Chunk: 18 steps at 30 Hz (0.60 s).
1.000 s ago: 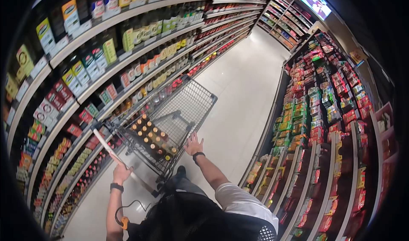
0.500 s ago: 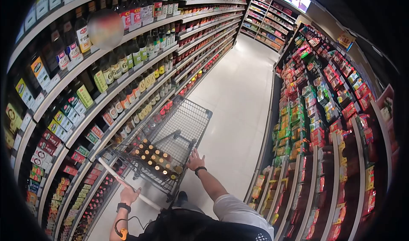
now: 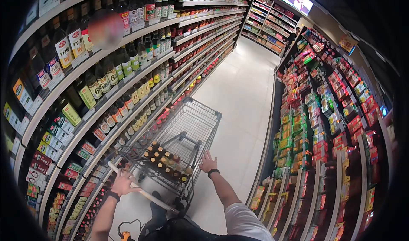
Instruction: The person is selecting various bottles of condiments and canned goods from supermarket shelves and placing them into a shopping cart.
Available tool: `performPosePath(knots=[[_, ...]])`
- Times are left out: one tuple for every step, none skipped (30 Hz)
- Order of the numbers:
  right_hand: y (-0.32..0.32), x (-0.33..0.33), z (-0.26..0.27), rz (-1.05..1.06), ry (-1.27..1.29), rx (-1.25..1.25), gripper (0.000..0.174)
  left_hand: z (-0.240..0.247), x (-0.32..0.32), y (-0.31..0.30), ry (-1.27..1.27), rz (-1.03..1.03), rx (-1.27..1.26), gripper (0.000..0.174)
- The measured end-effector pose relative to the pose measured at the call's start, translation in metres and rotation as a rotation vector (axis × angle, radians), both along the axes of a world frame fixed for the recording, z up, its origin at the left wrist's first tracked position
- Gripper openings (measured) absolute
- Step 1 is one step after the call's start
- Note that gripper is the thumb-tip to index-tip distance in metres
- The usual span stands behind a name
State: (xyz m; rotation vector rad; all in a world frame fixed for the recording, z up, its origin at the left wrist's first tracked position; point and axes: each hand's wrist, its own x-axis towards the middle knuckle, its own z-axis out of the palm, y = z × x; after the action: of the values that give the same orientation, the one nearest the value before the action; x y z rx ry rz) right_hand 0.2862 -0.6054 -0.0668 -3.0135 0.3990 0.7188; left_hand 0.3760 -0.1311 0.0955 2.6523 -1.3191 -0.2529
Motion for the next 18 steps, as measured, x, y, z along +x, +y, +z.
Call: performPosePath(knots=[[-0.011, -0.002, -0.003, 0.023, 0.017, -0.043, 0.061, -0.004, 0.007, -0.010, 0.156, -0.074, 0.075, 0.061], [-0.024, -0.002, -0.015, -0.002, 0.008, -0.088, 0.062, -0.004, 0.009, -0.024, 0.024, -0.113, 0.028, 0.058], [-0.025, -0.004, -0.012, 0.010, 0.015, -0.089, 0.062, 0.003, 0.018, -0.036, 0.054, -0.130, 0.033, 0.059], [-0.019, 0.013, -0.006, -0.091, -0.081, -0.003, 0.062, 0.003, 0.026, -0.038, 0.104, -0.059, 0.036, 0.060], [-0.017, 0.027, 0.004, -0.209, -0.187, 0.082, 0.062, 0.002, 0.040, -0.047, 0.140, -0.007, 0.036, 0.061], [-0.017, 0.021, 0.007, -0.235, -0.214, 0.185, 0.063, 0.001, 0.043, -0.062, 0.140, 0.019, 0.024, 0.061], [-0.018, 0.010, 0.012, -0.260, -0.237, 0.289, 0.065, -0.001, 0.045, -0.078, 0.180, -0.011, 0.175, 0.064], [-0.006, -0.004, 0.043, -0.274, -0.173, 0.407, 0.060, -0.002, 0.047, -0.088, 0.230, -0.049, 0.334, 0.067], [0.008, -0.016, 0.079, -0.289, -0.106, 0.523, 0.056, -0.006, 0.050, -0.095, 0.240, -0.032, 0.330, 0.067], [0.010, -0.034, 0.083, -0.265, -0.167, 0.663, 0.051, -0.012, 0.053, -0.104, 0.162, -0.056, 0.097, 0.071], [0.014, -0.047, 0.087, -0.255, -0.235, 0.807, 0.046, -0.016, 0.060, -0.113, 0.076, -0.092, -0.129, 0.075], [0.030, -0.054, 0.124, -0.305, -0.224, 0.857, 0.042, -0.020, 0.065, -0.124, 0.079, -0.088, -0.126, 0.075], [0.045, -0.060, 0.154, -0.355, -0.212, 0.906, 0.037, -0.023, 0.066, -0.135, 0.048, -0.105, -0.066, 0.078], [0.054, -0.074, 0.147, -0.351, -0.253, 0.876, 0.036, -0.026, 0.067, -0.144, 0.018, -0.126, -0.005, 0.081], [0.059, -0.088, 0.141, -0.346, -0.294, 0.846, 0.035, -0.029, 0.071, -0.154, 0.021, -0.127, -0.002, 0.081], [0.066, -0.083, 0.160, -0.303, -0.209, 0.729, 0.032, -0.033, 0.077, -0.165, 0.002, -0.123, -0.017, 0.082], [0.067, -0.082, 0.150, -0.222, -0.313, 0.646, 0.029, -0.038, 0.084, -0.178, -0.016, -0.119, -0.032, 0.084], [0.067, -0.081, 0.138, -0.187, -0.396, 0.511, 0.029, -0.046, 0.092, -0.193, 0.008, -0.124, -0.029, 0.087]])
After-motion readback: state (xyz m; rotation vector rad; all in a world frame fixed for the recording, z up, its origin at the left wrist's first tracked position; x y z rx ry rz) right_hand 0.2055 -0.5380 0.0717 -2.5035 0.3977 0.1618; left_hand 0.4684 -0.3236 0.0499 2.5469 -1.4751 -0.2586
